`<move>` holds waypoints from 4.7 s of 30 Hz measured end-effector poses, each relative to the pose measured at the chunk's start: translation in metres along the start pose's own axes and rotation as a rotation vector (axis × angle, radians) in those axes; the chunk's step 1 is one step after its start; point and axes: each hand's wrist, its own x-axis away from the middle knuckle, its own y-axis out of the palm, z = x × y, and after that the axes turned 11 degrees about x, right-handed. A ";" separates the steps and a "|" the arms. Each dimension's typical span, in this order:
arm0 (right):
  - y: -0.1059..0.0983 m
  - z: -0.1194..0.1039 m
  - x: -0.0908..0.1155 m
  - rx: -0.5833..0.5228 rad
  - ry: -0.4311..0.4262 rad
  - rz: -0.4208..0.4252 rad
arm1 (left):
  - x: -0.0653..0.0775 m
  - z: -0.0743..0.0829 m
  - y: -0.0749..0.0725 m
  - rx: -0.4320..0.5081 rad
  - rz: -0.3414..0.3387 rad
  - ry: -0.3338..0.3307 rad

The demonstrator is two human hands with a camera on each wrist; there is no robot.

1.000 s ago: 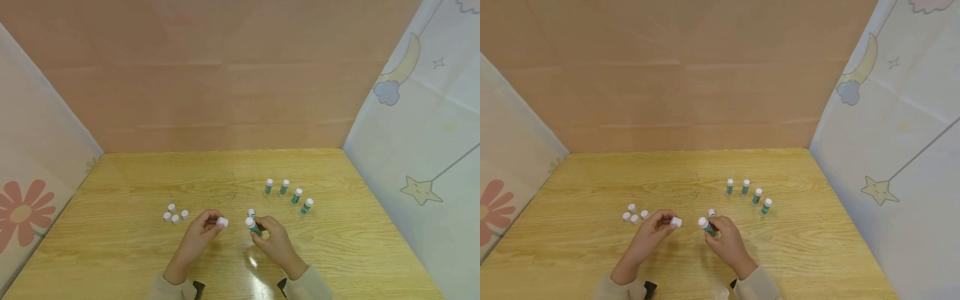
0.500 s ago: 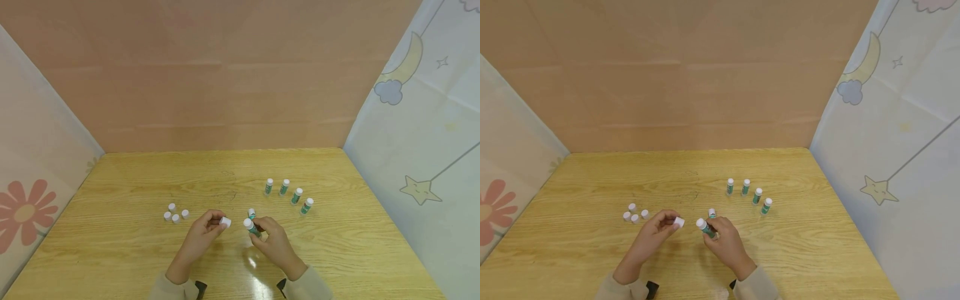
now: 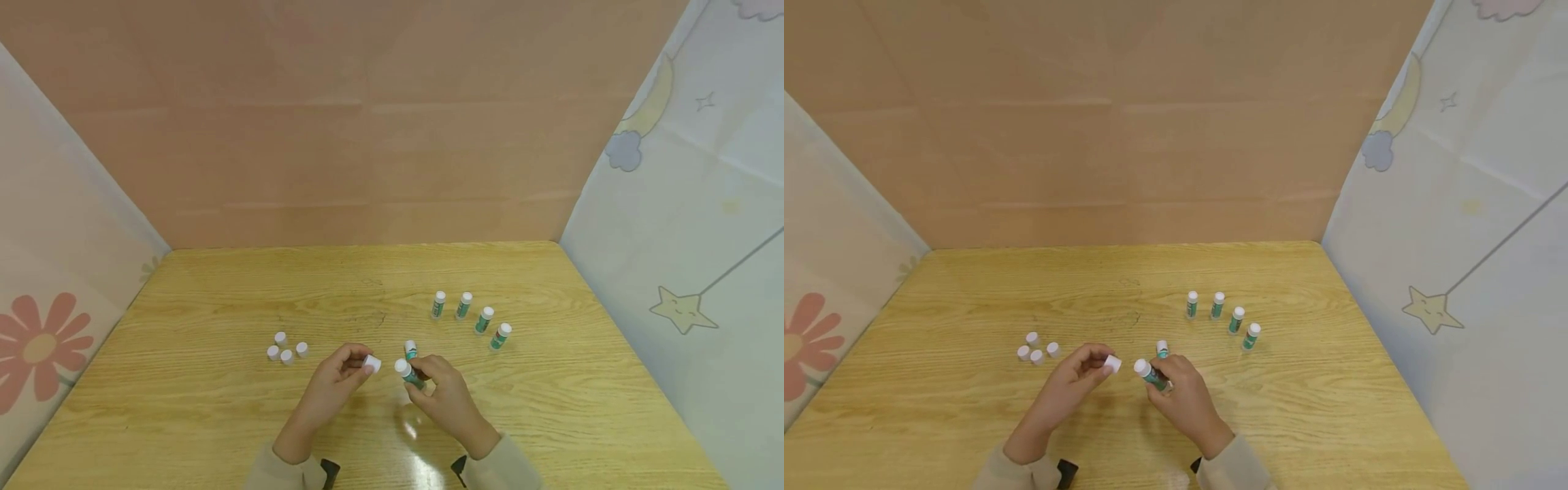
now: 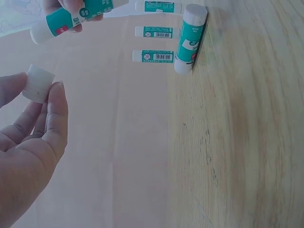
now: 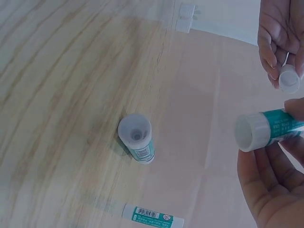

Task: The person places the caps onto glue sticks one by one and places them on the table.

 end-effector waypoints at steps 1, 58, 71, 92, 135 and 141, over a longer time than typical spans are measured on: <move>0.000 0.000 0.000 -0.005 0.001 -0.003 | 0.000 0.000 0.000 0.001 -0.001 0.001; 0.005 -0.006 0.003 0.022 -0.030 -0.087 | 0.002 -0.001 0.010 0.048 -0.093 0.019; 0.004 -0.007 0.005 0.024 0.000 -0.113 | 0.003 0.002 0.012 0.037 -0.079 -0.031; 0.003 -0.010 0.003 0.091 0.046 -0.203 | 0.004 0.004 0.014 -0.072 -0.072 0.025; 0.002 -0.015 0.002 0.107 0.023 -0.243 | 0.005 -0.004 0.014 -0.062 -0.099 -0.066; 0.003 -0.015 0.002 0.110 0.021 -0.243 | 0.006 -0.004 0.014 -0.052 -0.095 -0.076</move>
